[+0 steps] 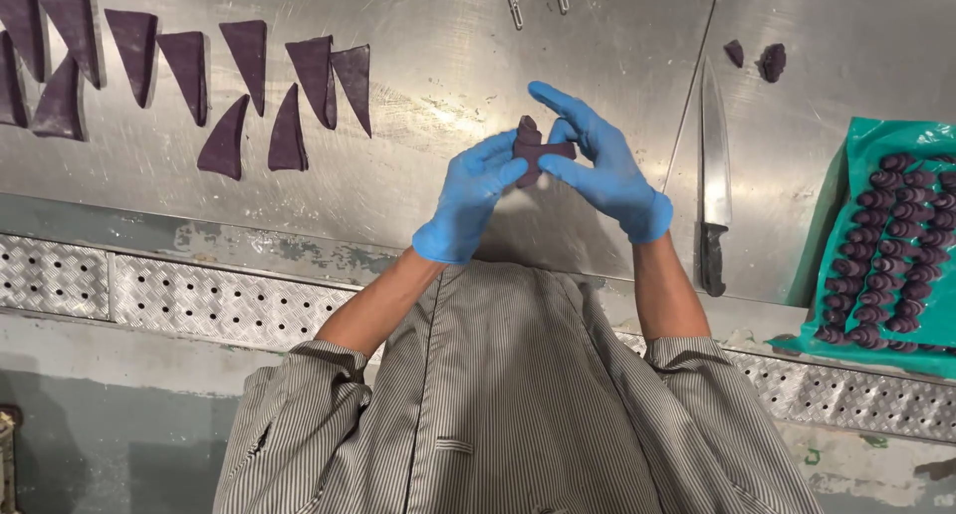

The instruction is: The recorder is rolling pieces of purple dough into croissant shapes on a metal surface.

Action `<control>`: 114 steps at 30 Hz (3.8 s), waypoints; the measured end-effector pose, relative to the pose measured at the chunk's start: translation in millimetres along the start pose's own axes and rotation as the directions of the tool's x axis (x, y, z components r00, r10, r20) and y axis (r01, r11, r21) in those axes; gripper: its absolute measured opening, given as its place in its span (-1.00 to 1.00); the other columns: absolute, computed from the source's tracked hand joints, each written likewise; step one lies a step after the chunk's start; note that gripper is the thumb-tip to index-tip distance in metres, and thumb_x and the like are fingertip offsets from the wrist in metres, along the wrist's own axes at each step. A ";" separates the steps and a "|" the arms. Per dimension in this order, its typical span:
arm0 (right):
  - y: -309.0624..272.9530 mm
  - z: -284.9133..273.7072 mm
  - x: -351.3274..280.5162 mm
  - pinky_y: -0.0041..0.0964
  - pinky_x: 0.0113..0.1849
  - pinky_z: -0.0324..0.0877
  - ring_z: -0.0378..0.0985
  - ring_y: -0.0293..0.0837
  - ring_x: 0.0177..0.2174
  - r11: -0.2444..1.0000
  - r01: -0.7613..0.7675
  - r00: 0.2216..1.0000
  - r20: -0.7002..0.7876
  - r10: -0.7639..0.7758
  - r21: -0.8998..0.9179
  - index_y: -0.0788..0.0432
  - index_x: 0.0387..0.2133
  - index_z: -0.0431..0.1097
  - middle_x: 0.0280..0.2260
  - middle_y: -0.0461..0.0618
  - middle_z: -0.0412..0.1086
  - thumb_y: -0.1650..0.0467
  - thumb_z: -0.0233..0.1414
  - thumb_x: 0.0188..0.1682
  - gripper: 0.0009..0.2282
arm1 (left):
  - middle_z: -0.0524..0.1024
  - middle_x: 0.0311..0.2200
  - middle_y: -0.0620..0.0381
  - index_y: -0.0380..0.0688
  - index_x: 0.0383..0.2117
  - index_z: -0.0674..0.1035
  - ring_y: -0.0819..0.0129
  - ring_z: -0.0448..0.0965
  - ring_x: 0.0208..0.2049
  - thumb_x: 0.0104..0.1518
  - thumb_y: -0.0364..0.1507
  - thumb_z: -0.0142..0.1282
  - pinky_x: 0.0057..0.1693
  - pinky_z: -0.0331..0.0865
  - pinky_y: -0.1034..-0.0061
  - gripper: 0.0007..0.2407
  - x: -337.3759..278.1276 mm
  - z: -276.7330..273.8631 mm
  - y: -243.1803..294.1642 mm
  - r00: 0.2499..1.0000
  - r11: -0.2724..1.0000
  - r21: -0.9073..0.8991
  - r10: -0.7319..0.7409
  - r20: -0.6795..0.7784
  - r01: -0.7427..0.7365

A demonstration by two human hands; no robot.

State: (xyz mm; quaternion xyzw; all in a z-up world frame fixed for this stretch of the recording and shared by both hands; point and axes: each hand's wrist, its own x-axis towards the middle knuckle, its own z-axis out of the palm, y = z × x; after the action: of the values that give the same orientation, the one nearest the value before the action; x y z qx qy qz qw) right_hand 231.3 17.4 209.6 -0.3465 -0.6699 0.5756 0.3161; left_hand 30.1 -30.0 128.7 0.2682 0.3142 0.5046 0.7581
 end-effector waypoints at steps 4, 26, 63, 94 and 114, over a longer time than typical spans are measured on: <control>-4.9 -3.6 -9.2 -0.41 -0.10 0.28 0.27 -0.34 -0.32 1.000 -0.021 0.998 -0.060 0.022 0.014 0.20 0.41 0.12 -0.36 -0.21 0.24 0.49 0.15 -0.02 -0.34 | 0.62 -0.07 0.03 -0.33 0.18 0.46 0.42 0.55 -0.14 0.22 -0.53 0.13 -0.04 0.37 0.54 -0.63 -9.9 24.0 17.5 0.985 0.985 0.156 -0.043 -0.169 0.069; -21.7 -1.1 -25.9 -0.47 -0.03 0.25 0.30 -0.38 -0.28 0.996 0.041 0.994 -0.104 -0.033 0.080 0.28 0.42 0.10 -0.35 -0.23 0.26 0.48 0.16 0.00 -0.34 | 0.57 0.03 -0.07 -0.42 0.23 0.39 0.34 0.58 0.05 0.31 -0.56 0.06 0.26 0.40 0.45 -0.64 -22.2 49.8 12.9 0.999 0.999 0.026 0.038 -0.016 -0.037; -1.2 1.3 -39.9 -0.42 0.04 0.31 0.35 -0.36 -0.23 0.991 0.111 0.969 -0.231 -0.091 0.076 0.32 0.41 0.15 -0.07 -0.15 0.34 0.54 0.12 -0.01 -0.36 | 0.57 -0.06 -0.14 -0.48 0.27 0.39 0.34 0.53 -0.01 0.33 -0.54 0.11 0.21 0.34 0.49 -0.60 -21.0 48.5 -4.3 1.000 0.999 -0.031 -0.008 0.006 0.008; -0.8 17.3 -35.2 -0.51 -0.05 0.30 0.35 -0.36 -0.23 0.985 0.079 0.878 -0.479 0.003 0.150 0.35 0.37 0.12 -0.24 -0.16 0.30 0.58 0.12 0.03 -0.41 | 0.49 0.07 0.16 -0.34 0.22 0.38 0.51 0.47 0.11 0.29 -0.59 0.04 0.31 0.31 0.54 -0.64 -2.0 60.0 31.4 0.998 0.999 -0.030 -0.034 0.058 0.035; 57.1 -105.2 -163.4 -0.41 0.13 0.32 0.44 -0.30 0.08 0.947 0.183 0.724 -0.688 0.053 0.266 0.37 0.19 0.24 0.15 -0.11 0.36 0.42 0.00 0.07 -0.58 | 0.46 0.20 -0.16 -0.57 0.32 0.25 0.16 0.50 0.21 0.34 -0.55 0.07 0.38 0.35 0.29 -0.53 77.7 180.3 -109.0 0.889 0.883 -0.231 -0.327 0.320 0.408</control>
State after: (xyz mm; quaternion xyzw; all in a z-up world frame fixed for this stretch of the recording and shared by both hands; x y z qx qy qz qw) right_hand 415.0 -54.3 163.5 -0.4555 -0.4162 0.4939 0.6126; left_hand 252.7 -11.4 152.5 0.1548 0.1748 0.3492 0.9075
